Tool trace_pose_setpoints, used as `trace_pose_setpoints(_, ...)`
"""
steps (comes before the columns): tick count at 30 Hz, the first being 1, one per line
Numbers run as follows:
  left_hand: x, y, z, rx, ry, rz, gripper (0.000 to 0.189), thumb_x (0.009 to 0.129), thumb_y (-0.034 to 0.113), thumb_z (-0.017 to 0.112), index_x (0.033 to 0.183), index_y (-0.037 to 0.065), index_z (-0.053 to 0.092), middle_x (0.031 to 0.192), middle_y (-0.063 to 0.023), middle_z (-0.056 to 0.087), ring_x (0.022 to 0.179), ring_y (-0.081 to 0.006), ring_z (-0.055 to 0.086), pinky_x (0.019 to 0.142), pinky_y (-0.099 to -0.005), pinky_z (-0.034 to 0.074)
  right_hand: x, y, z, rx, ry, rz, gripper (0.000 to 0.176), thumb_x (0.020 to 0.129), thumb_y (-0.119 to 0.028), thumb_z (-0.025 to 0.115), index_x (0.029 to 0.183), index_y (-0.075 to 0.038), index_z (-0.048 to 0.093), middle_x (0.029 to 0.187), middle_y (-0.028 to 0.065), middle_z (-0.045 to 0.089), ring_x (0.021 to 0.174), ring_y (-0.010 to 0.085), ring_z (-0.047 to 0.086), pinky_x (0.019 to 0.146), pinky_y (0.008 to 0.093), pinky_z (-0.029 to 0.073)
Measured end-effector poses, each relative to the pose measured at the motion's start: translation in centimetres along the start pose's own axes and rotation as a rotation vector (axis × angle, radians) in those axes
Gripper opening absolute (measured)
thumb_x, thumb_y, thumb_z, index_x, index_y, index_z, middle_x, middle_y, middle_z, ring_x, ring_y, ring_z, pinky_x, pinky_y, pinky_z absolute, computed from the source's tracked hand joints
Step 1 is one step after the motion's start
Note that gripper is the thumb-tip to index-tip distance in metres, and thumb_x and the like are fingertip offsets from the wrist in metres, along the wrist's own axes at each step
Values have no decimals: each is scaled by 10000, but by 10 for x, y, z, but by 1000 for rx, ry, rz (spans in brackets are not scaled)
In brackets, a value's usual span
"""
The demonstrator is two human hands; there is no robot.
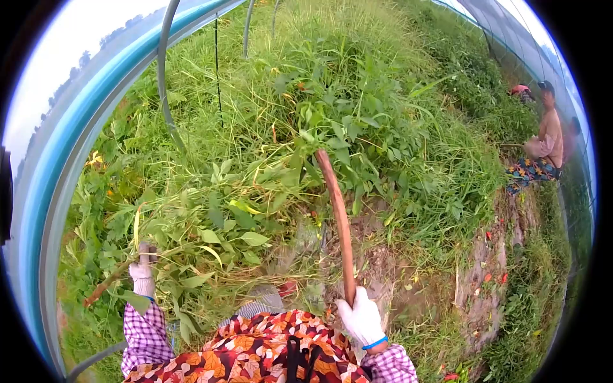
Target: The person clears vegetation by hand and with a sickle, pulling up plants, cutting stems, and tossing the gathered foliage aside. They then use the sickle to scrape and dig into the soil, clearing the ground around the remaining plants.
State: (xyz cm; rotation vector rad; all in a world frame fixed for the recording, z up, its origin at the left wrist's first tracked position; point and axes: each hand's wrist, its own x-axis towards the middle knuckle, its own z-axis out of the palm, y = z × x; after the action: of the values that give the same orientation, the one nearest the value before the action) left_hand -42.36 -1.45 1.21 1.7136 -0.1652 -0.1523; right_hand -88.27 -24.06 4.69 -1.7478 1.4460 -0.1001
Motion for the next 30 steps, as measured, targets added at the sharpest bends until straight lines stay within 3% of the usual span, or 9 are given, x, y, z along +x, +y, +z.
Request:
trace_pose_setpoints(4,-15,-3,-11,-11,-38,-12,323,908,316,653,900,-6,631,726,-70,637,615,-118,587,536,-252,473,67,-42,20,57,-72,-217,397,891,-312,589,1113,-10,459,799,228,646,734,397,652,653,454,503)
trace_pose_setpoints(10,-21,-9,-24,160,-172,173,319,935,267,587,716,38,627,597,-49,600,470,-88,526,412,-227,412,206,-123,87,-318,-17,-370,372,920,-335,541,1104,-26,447,800,223,646,742,410,638,667,506,501)
trace_pose_setpoints(13,-38,34,-27,354,-180,100,328,927,284,562,733,38,661,568,-28,582,467,-93,517,416,-246,389,257,-143,112,-374,-72,-279,368,925,-321,543,1125,-25,459,912,218,660,870,369,653,755,478,513)
trace_pose_setpoints(16,-46,47,-35,423,-156,107,388,941,338,530,729,42,667,570,-22,552,486,-96,486,441,-252,369,305,-101,147,-413,-111,-168,404,915,-319,542,1120,23,479,907,247,650,865,392,645,753,469,512)
trace_pose_setpoints(18,-41,53,-41,382,-140,79,392,938,374,564,760,41,668,576,-22,553,490,-100,482,450,-247,365,315,-56,155,-395,-278,-17,425,913,-305,543,1132,57,509,974,256,649,922,385,642,791,443,513)
trace_pose_setpoints(21,-21,36,-37,-30,-18,-24,339,884,344,680,817,15,629,640,-74,590,537,-131,523,486,-258,413,253,11,137,-370,-329,49,472,899,-322,550,1148,78,515,1059,274,622,994,389,618,840,436,494)
trace_pose_setpoints(23,-10,46,-17,-66,44,-92,309,872,295,702,817,9,598,708,-94,620,581,-163,582,509,-284,476,200,51,124,-291,-206,108,449,893,-357,571,1101,40,536,1005,292,633,981,416,617,831,458,496)
trace_pose_setpoints(27,21,44,-4,-80,159,-78,383,863,321,708,993,-4,554,802,-105,655,623,-145,611,520,-280,476,110,43,78,-277,-151,79,431,882,-360,565,1040,36,506,932,305,636,896,452,626,786,509,492)
trace_pose_setpoints(30,27,70,-2,-5,191,-81,400,868,358,699,954,-5,555,802,-81,652,606,-128,581,553,-254,458,41,29,51,-362,-156,23,406,888,-352,576,996,27,482,831,301,637,806,462,636,713,522,503)
